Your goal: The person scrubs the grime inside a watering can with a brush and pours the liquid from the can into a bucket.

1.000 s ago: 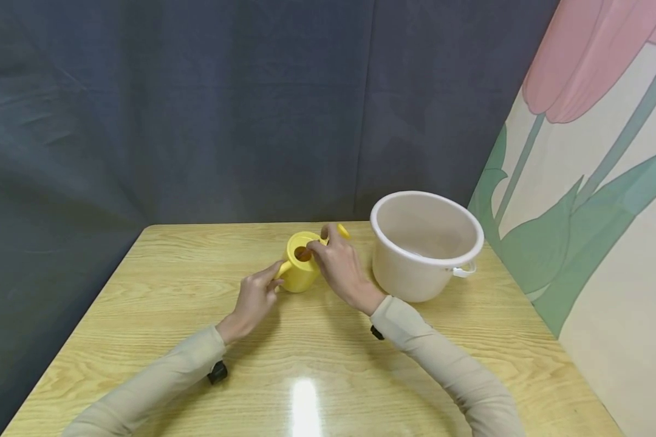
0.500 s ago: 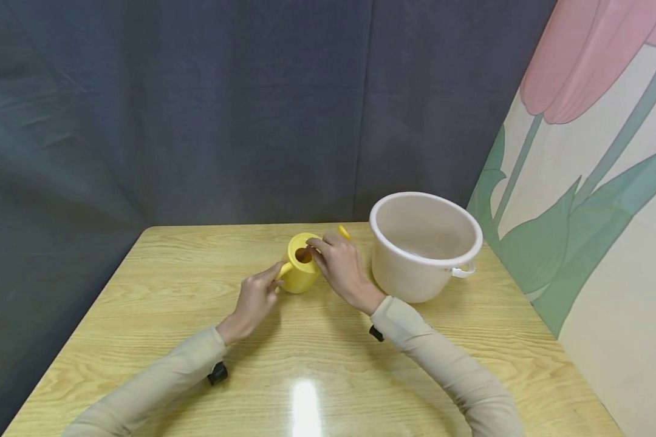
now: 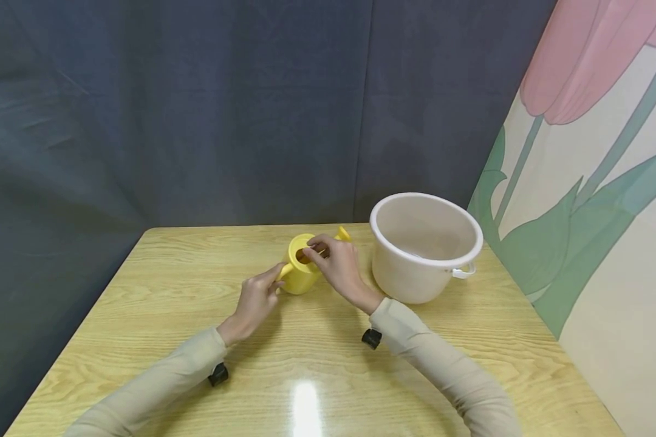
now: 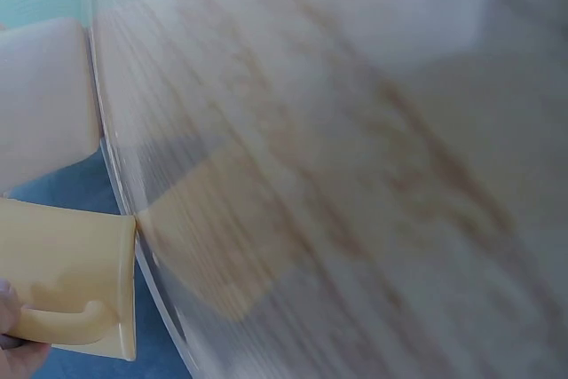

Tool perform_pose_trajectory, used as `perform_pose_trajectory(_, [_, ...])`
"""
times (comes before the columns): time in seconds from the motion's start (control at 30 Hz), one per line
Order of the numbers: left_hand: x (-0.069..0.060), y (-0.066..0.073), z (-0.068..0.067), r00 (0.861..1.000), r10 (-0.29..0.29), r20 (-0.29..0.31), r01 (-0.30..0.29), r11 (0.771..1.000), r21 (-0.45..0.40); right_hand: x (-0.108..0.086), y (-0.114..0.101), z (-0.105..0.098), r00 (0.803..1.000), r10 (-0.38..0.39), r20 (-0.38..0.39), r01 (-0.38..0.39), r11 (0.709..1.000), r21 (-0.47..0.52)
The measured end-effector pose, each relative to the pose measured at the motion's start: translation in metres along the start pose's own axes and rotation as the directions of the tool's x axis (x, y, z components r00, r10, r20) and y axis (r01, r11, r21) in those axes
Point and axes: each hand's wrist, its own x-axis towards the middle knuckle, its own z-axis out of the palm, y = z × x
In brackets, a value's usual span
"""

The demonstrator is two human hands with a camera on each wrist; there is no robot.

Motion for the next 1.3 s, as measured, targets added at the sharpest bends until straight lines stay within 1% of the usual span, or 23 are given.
perform_pose_trajectory(0.07, [0.000,0.000,0.000,1.000,0.000,0.000,0.000,1.000,-0.002,0.001,-0.002,-0.001,0.997,0.073,0.023,-0.075,0.991,0.108])
perform_pose_trajectory(0.17, [0.001,0.001,0.000,1.000,-0.001,0.000,0.001,1.000,-0.005,0.002,-0.021,-0.010,0.986,0.151,0.068,-0.163,0.954,0.251])
perform_pose_trajectory(0.23, [0.001,0.001,-0.001,1.000,0.001,-0.001,-0.001,1.000,-0.007,0.002,-0.030,-0.014,0.979,0.182,0.094,-0.202,0.930,0.308])
perform_pose_trajectory(0.3, [0.001,0.001,-0.001,1.000,0.002,-0.002,-0.002,1.000,-0.010,0.003,-0.033,-0.015,0.971,0.206,0.119,-0.235,0.908,0.346])
perform_pose_trajectory(0.47, [0.000,0.001,-0.001,1.000,-0.001,0.006,0.001,1.000,-0.018,0.004,-0.009,-0.003,0.945,0.281,0.167,-0.326,0.845,0.423])
perform_pose_trajectory(0.53, [-0.001,0.002,-0.001,1.000,-0.005,0.010,0.005,1.000,-0.018,0.004,-0.006,-0.002,0.934,0.308,0.179,-0.356,0.822,0.444])
perform_pose_trajectory(0.63, [-0.001,0.002,-0.002,1.000,-0.001,0.009,0.001,1.000,-0.017,0.005,-0.006,-0.001,0.923,0.335,0.191,-0.385,0.790,0.476])
perform_pose_trajectory(0.77, [-0.001,0.002,-0.002,1.000,0.006,0.003,-0.006,1.000,-0.012,0.004,-0.007,-0.002,0.916,0.349,0.196,-0.399,0.757,0.518])
perform_pose_trajectory(0.83, [0.000,0.002,-0.002,1.000,0.008,0.007,-0.008,1.000,-0.010,0.004,-0.008,-0.003,0.913,0.358,0.196,-0.406,0.745,0.529])
perform_pose_trajectory(1.1, [0.000,0.004,-0.002,0.999,0.028,0.027,-0.029,0.999,0.017,0.005,-0.013,-0.008,0.905,0.382,0.189,-0.420,0.722,0.550])
perform_pose_trajectory(1.2, [0.000,0.004,-0.002,0.999,0.038,0.026,-0.039,0.999,0.020,0.006,-0.017,-0.013,0.908,0.385,0.165,-0.407,0.720,0.562])
perform_pose_trajectory(1.3, [0.001,0.005,-0.002,0.999,0.046,0.021,-0.047,0.999,0.019,0.007,-0.021,-0.019,0.917,0.378,0.124,-0.377,0.728,0.573])
